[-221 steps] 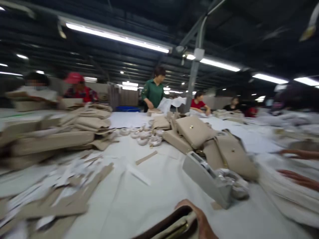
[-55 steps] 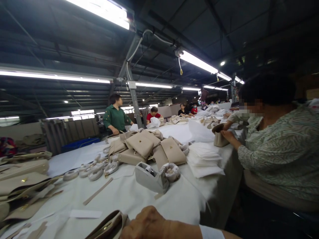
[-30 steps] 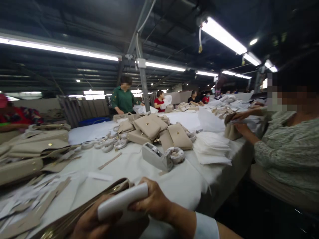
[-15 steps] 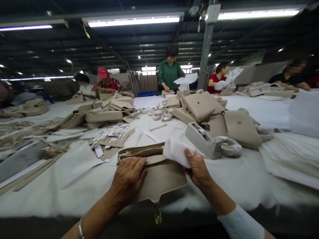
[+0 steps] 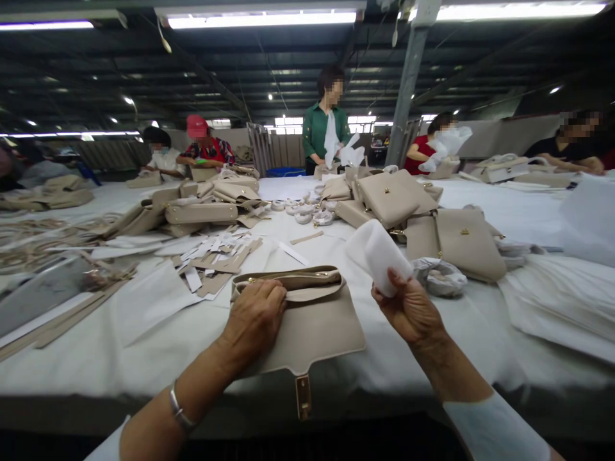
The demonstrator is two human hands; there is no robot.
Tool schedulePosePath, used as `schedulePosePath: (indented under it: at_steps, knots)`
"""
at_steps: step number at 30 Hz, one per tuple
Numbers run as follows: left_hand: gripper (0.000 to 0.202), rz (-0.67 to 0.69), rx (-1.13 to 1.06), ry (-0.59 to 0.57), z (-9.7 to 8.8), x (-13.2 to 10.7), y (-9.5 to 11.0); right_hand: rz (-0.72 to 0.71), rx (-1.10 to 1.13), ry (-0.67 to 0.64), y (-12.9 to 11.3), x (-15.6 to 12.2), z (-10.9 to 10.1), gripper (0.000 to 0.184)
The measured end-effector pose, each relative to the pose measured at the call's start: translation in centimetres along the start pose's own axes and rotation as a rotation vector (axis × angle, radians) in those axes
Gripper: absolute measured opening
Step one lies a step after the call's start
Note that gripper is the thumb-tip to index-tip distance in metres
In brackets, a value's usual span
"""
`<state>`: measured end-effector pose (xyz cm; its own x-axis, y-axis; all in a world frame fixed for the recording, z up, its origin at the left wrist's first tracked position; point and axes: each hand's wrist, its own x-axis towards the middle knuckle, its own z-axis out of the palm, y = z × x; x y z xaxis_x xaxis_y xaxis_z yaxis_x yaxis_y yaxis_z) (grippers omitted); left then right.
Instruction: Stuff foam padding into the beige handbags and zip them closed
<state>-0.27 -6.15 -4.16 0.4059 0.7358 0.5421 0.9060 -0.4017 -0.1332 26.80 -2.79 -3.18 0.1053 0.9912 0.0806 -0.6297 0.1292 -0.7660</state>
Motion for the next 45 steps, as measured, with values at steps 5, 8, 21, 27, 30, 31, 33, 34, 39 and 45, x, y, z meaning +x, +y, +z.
schedulePosePath:
  at_steps: [5, 8, 21, 27, 30, 31, 33, 34, 39, 45]
  knots:
    - [0.050, -0.085, 0.120, 0.095, 0.2, -0.8, 0.3, 0.079, -0.094, -0.029, 1.4, -1.1, 1.1, 0.042]
    - [0.049, -0.119, 0.153, 0.058, 0.2, -0.9, 0.7, 0.102, -0.145, -0.055, 2.2, -1.4, 1.9, 0.044]
    - [0.018, -0.065, 0.076, -0.008, 0.1, -0.9, 0.4, -0.207, -0.455, -0.112, 5.8, 0.1, 4.3, 0.044]
    - [0.019, -0.031, -0.025, -0.087, -0.7, -0.5, 0.2, -0.422, -0.631, -0.065, 5.2, 0.1, 4.4, 0.040]
    - [0.019, -0.025, -0.099, -0.153, -1.1, -0.1, -0.1, -0.744, -0.887, -0.205, 4.8, -0.2, 4.1, 0.039]
    - [0.020, -0.025, -0.116, -0.171, -1.2, 0.0, -0.2, -0.835, -0.988, -0.320, 4.7, -0.4, 4.0, 0.038]
    - [0.022, -0.027, -0.128, -0.190, -1.3, 0.0, -0.4, -0.932, -1.157, -0.564, 4.5, -0.6, 3.8, 0.035]
    - [0.024, -0.024, -0.127, -0.195, -1.3, 0.0, -0.6, -0.933, -1.218, -0.664, 4.3, -0.7, 3.7, 0.035]
    - [0.016, 0.033, -0.106, -0.184, -1.3, -0.5, -1.6, -0.658, -1.465, -0.903, 1.9, -0.5, 4.8, 0.037]
    - [0.017, 0.041, -0.062, -0.203, -2.6, -0.5, -2.7, -0.528, -1.519, -1.106, -0.3, 0.5, 6.2, 0.040]
